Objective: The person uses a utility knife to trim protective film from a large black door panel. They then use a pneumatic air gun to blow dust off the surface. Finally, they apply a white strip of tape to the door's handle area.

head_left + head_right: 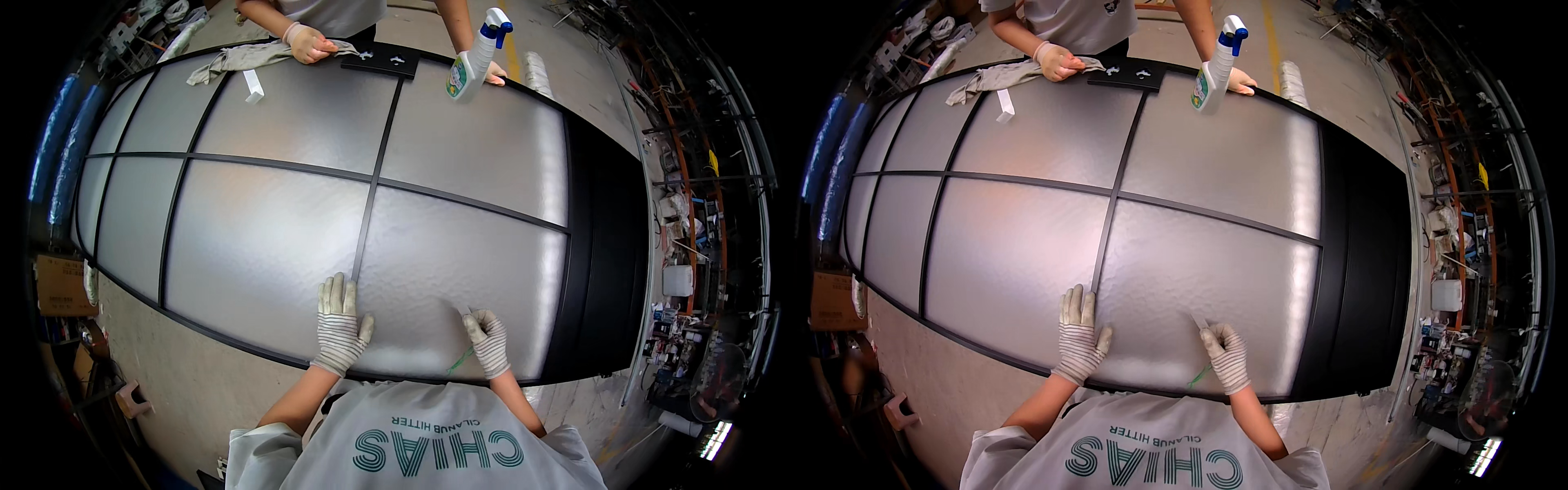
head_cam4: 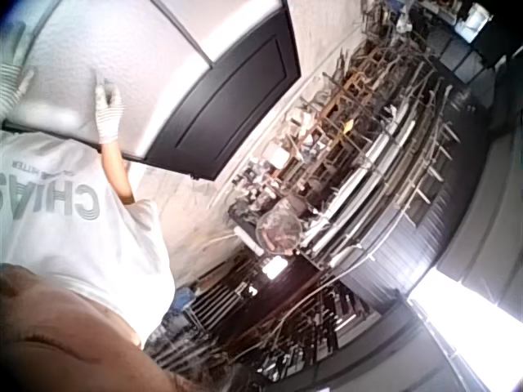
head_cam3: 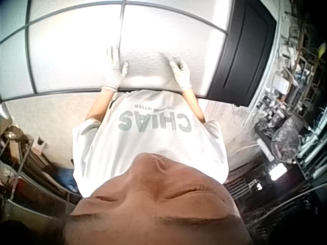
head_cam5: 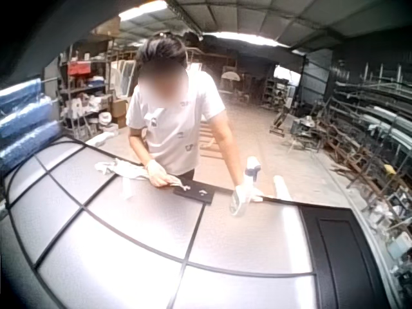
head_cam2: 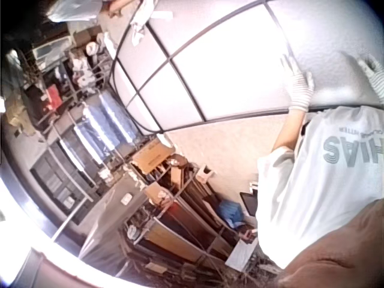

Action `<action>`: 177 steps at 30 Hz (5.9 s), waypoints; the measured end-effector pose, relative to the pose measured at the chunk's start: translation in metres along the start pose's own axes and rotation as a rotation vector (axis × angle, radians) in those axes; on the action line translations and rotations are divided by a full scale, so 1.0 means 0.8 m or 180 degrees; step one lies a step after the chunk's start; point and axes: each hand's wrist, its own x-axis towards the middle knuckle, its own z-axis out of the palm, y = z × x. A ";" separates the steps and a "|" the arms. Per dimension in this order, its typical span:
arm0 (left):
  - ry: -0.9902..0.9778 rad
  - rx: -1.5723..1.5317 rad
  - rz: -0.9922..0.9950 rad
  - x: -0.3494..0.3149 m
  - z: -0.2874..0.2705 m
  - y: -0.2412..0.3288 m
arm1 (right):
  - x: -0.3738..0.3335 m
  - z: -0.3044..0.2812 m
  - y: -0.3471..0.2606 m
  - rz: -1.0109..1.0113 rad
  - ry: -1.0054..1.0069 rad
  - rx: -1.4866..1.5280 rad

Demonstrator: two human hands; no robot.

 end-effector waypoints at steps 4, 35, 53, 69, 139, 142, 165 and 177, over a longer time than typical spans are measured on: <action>-0.0208 0.0137 0.0240 0.053 0.002 0.002 | -0.033 -0.037 0.025 -0.0126 0.0552 -0.0111; -0.0104 0.0341 0.1061 0.210 0.083 0.017 | -0.097 -0.076 0.065 -0.0440 0.1710 -0.2101; 0.0236 0.0355 0.1211 0.203 0.096 0.007 | -0.090 -0.079 0.083 -0.0216 0.2042 -0.2092; 0.0117 0.0252 0.1030 0.203 0.093 0.010 | -0.092 -0.074 0.072 -0.0164 0.2007 -0.2070; -0.0410 0.0968 0.0002 0.188 0.106 0.030 | -0.092 -0.075 0.060 -0.0236 0.2003 -0.2157; -0.0494 0.0970 0.0078 0.164 0.095 0.052 | -0.097 -0.078 0.074 -0.0400 0.2080 -0.2068; 0.0060 0.0733 -0.0255 0.044 -0.060 0.026 | -0.109 -0.087 0.090 -0.1157 0.1371 -0.2009; -0.0215 0.0381 -0.0646 0.048 -0.051 -0.051 | -0.097 -0.076 0.072 -0.0901 0.1593 -0.2251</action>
